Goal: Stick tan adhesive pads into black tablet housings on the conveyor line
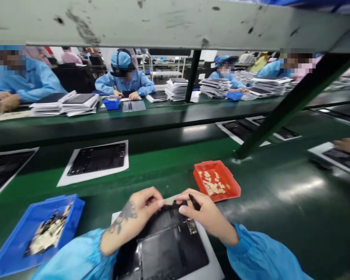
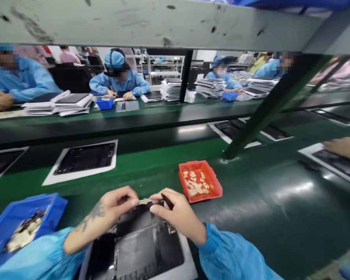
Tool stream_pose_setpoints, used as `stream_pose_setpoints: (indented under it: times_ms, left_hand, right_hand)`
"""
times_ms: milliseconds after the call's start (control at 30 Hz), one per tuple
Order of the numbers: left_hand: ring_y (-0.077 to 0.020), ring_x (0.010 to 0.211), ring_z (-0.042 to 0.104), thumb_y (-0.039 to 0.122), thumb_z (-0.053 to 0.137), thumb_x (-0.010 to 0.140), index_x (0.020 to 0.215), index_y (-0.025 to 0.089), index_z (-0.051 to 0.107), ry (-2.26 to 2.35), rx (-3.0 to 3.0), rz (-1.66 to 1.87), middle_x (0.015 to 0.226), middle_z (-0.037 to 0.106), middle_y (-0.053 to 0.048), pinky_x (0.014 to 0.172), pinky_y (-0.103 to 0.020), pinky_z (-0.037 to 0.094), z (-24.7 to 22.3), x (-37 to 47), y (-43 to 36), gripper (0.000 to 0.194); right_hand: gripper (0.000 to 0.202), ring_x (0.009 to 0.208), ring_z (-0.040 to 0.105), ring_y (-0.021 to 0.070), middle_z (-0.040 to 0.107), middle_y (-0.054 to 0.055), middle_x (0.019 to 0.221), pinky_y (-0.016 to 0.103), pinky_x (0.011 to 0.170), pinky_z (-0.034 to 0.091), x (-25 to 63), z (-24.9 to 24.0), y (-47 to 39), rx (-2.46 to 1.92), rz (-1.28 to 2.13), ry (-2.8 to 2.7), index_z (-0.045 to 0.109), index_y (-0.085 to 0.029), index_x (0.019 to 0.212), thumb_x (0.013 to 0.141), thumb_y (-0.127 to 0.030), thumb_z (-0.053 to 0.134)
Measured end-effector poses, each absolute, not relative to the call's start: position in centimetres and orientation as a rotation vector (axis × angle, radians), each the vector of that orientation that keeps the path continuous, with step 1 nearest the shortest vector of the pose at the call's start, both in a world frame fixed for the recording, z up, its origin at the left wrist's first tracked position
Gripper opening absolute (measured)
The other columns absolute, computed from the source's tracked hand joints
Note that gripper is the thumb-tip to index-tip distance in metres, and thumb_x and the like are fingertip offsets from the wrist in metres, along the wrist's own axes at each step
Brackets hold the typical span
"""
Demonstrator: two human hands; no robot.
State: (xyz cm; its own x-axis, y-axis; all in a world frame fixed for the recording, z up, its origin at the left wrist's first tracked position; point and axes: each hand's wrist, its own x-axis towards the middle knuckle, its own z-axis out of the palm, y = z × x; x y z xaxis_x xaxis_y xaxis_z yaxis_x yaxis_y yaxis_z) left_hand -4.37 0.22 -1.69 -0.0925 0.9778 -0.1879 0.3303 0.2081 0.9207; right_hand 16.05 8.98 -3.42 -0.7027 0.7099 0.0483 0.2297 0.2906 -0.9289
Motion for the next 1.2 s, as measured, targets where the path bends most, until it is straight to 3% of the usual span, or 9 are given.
stream_pose_setpoints:
  times_ms: [167,333,500,667,967,1200]
  left_hand:
    - [-0.0129,0.062,0.054,0.039,0.06,0.081,0.075,0.016,0.058,1.27,1.221,0.988,0.066,0.06,-0.001,0.062,-0.024,0.041,-2.8,1.7,6.4,0.023]
    - [-0.0126,0.061,0.053,0.041,0.066,0.075,0.073,0.014,0.06,1.184,1.129,0.963,0.063,0.059,0.0,0.061,-0.023,0.042,-2.8,4.9,8.9,0.028]
    - [-0.0129,0.064,0.053,0.042,0.069,0.073,0.071,0.015,0.063,1.173,1.124,0.966,0.067,0.06,-0.001,0.062,-0.023,0.043,-2.9,6.6,10.4,0.028]
    - [-0.0113,0.062,0.05,0.042,0.071,0.073,0.069,0.015,0.062,1.067,1.04,0.86,0.066,0.057,0.0,0.06,-0.021,0.043,-3.8,7.5,11.5,0.028]
    - [-0.0105,0.067,0.053,0.035,0.077,0.07,0.082,0.017,0.065,1.012,0.747,0.766,0.077,0.06,0.0,0.066,-0.02,0.048,-4.7,7.3,11.7,0.025]
    - [-0.012,0.064,0.056,0.044,0.08,0.061,0.077,0.017,0.064,1.148,0.929,0.993,0.069,0.063,0.0,0.06,-0.018,0.047,-5.1,8.0,12.0,0.036]
  right_hand:
    - [0.025,0.065,0.05,0.0121,0.056,-0.001,0.068,0.024,0.061,0.04,20.9,-3.5,11.2,-1.037,1.46,-1.849,0.063,-0.016,0.073,0.083,-0.039,0.063]
    - [0.021,0.066,0.055,0.0119,0.061,-0.001,0.072,0.024,0.065,0.043,23.7,-4.2,12.6,-1.021,1.497,-1.735,0.066,-0.015,0.086,0.084,-0.036,0.063]
    - [0.025,0.065,0.059,0.0124,0.063,0.0,0.071,0.024,0.064,0.048,24.3,-4.9,13.2,-1.028,1.417,-1.671,0.064,-0.015,0.077,0.082,-0.039,0.064]
    - [0.015,0.063,0.051,0.0106,0.058,-0.001,0.07,0.023,0.062,0.042,24.6,-5.2,13.4,-1.05,1.169,-1.657,0.063,-0.016,0.072,0.079,-0.029,0.067]
    - [0.013,0.062,0.05,0.0098,0.057,0.0,0.07,0.021,0.059,0.04,24.7,-6.8,13.5,-0.93,0.816,-1.74,0.062,-0.015,0.075,0.082,-0.026,0.065]
    - [0.016,0.06,0.049,0.0093,0.056,0.0,0.07,0.021,0.057,0.04,24.6,-6.9,13.1,-0.91,0.821,-1.707,0.063,-0.014,0.076,0.082,-0.028,0.065]
